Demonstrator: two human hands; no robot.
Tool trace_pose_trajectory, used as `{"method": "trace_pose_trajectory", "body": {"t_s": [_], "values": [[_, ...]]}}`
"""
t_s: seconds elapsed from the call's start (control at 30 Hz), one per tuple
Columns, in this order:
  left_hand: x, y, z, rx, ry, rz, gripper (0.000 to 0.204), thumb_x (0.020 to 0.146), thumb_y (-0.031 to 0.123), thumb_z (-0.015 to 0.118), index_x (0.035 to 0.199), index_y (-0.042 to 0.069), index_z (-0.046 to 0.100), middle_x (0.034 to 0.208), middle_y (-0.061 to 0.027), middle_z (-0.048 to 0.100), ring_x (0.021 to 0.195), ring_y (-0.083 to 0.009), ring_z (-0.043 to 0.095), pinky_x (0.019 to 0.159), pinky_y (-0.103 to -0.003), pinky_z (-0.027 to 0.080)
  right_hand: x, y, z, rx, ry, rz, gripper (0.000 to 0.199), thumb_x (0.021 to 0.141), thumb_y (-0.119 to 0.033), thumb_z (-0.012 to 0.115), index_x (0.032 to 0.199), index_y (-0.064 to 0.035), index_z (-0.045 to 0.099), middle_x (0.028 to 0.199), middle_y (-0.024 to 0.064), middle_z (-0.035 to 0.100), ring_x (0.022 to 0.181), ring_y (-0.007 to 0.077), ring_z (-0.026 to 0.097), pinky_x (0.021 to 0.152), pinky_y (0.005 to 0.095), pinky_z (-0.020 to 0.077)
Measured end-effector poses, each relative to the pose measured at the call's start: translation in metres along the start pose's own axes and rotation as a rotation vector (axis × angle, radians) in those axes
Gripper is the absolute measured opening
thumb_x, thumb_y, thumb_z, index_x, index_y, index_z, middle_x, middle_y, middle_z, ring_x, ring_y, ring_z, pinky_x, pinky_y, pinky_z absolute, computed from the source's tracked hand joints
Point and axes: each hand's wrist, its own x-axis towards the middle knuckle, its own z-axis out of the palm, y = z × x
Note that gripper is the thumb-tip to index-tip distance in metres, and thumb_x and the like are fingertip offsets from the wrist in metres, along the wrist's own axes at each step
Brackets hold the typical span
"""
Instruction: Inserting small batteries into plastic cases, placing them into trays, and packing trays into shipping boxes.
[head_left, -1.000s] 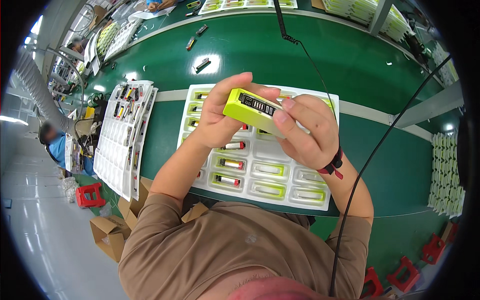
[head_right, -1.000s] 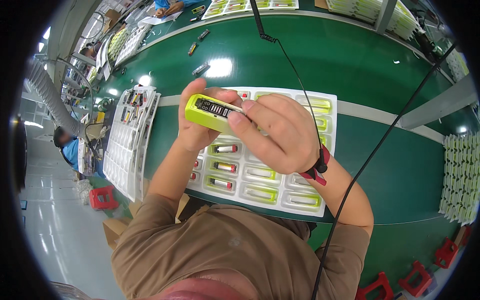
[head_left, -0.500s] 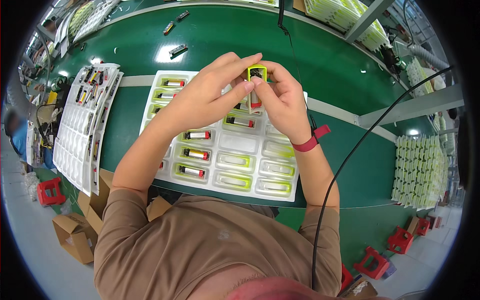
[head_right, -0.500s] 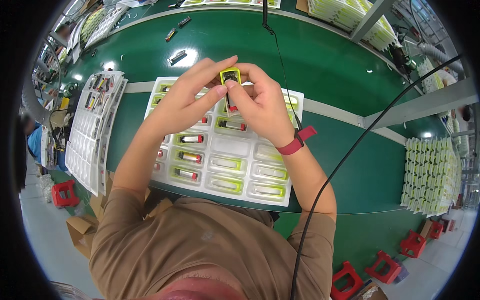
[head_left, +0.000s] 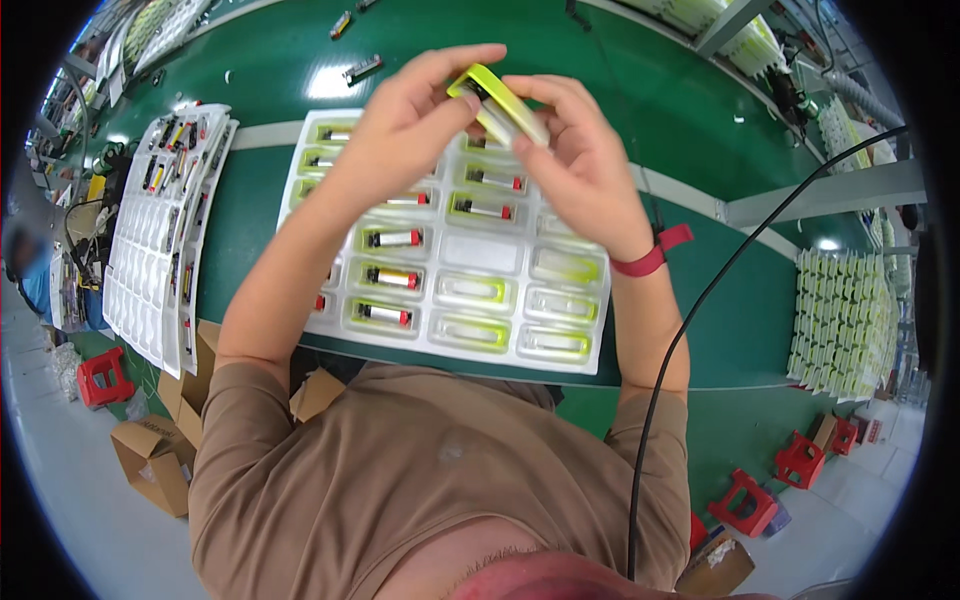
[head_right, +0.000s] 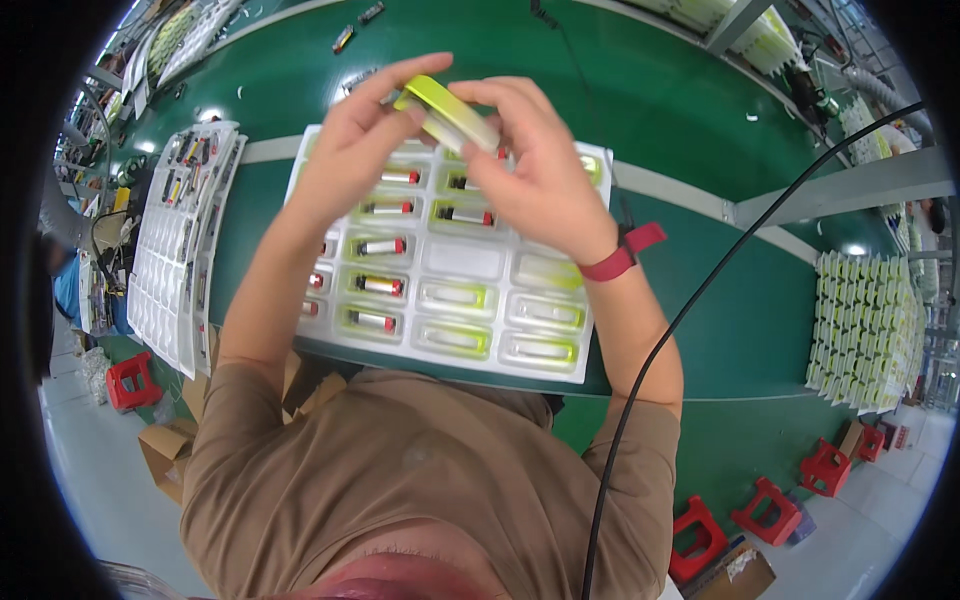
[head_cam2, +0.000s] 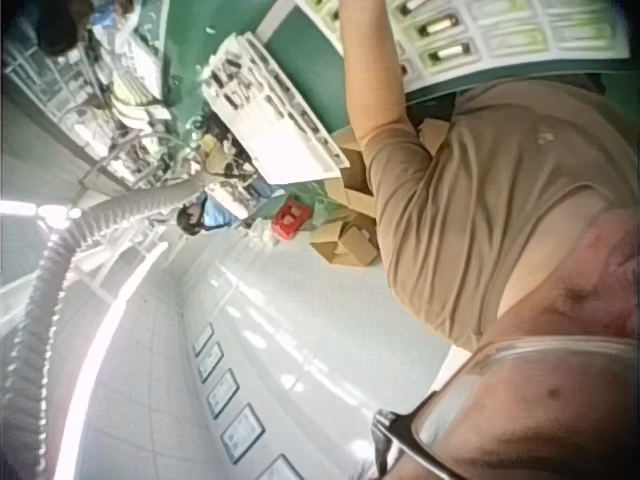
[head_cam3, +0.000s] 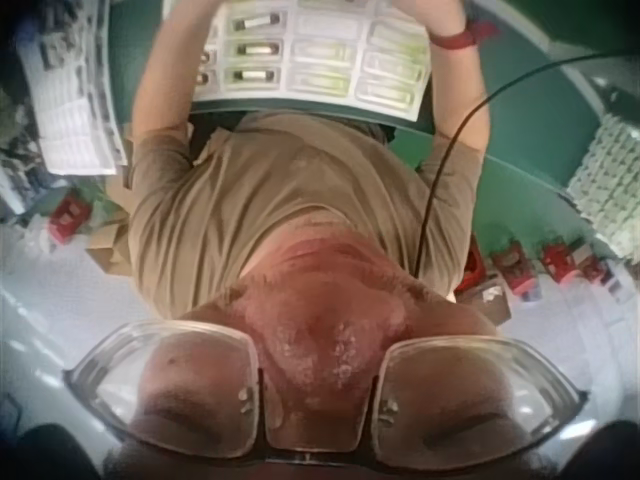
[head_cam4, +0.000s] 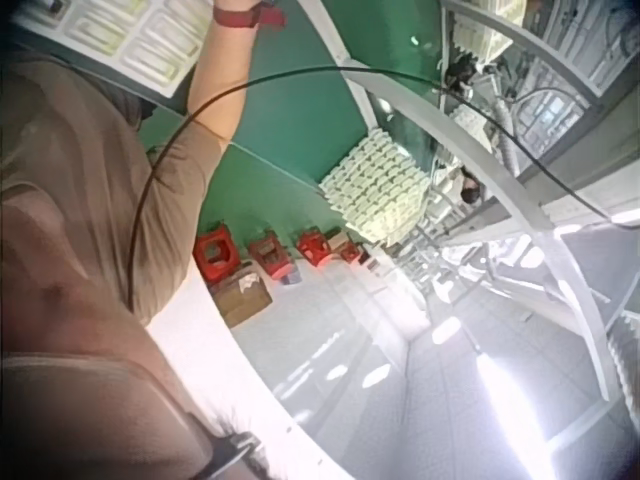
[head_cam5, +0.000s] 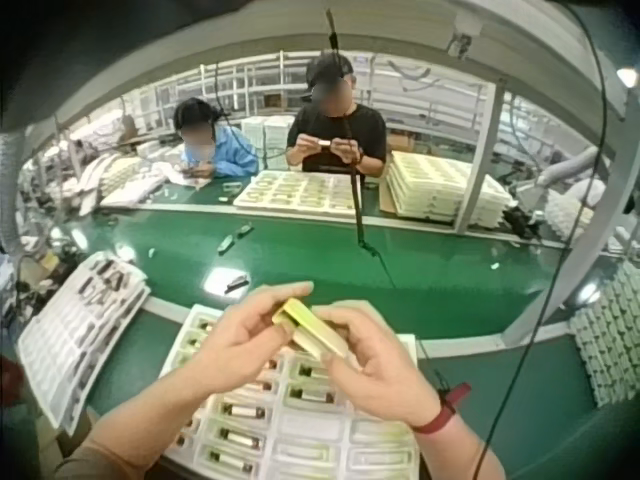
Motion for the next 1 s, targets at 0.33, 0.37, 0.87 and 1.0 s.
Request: {"method": "trace_pose_trajectory", "body": {"t_s": [0.33,0.37,0.87,1.0], "values": [[-0.024,-0.01,-0.009,0.052,-0.019,-0.092,0.031,0.1,0.002,0.061,0.131,0.0,0.061,0.112,-0.0048,0.066,0.099,-0.01,0.064,0.088,-0.025,0.054,-0.018,0.003,0.013,-0.263,0.097,-0.006,0.03,0.093,0.008,0.067,0.123,0.0042,0.07,0.115,0.0112,0.072,0.096,0.0146,0.069,0.084,0.0251,0.0558],[-0.03,-0.012,-0.008,0.045,-0.012,-0.102,0.031,0.1,0.002,0.061,0.131,0.0,0.061,0.112,-0.0048,0.066,0.099,-0.01,0.064,0.088,-0.025,0.054,-0.023,0.002,0.013,-0.283,0.085,0.008,0.029,0.092,0.007,0.069,0.121,0.0037,0.071,0.111,0.0109,0.073,0.095,0.0143,0.069,0.083,0.0258,0.0561],[-0.131,-0.048,0.023,0.818,-0.408,0.213,0.012,0.079,0.012,0.068,0.09,0.008,0.069,0.099,-0.0056,0.059,0.098,-0.0231,0.058,0.084,-0.037,0.045,-0.068,0.013,0.031,-0.86,-0.458,0.036,0.009,0.083,-0.008,0.072,0.091,-0.0085,0.069,0.103,0.0069,0.061,0.102,0.0288,0.057,0.085,0.0412,0.0406],[-0.128,-0.037,0.021,0.761,-0.378,0.202,0.011,0.085,0.01,0.066,0.096,0.006,0.066,0.1,-0.0064,0.059,0.099,-0.0241,0.059,0.085,-0.039,0.045,-0.012,0.028,0.024,-0.655,-0.424,0.015,0.008,0.086,-0.011,0.071,0.092,-0.0058,0.069,0.092,0.0106,0.064,0.09,0.0307,0.062,0.078,0.0421,0.0461]]}}
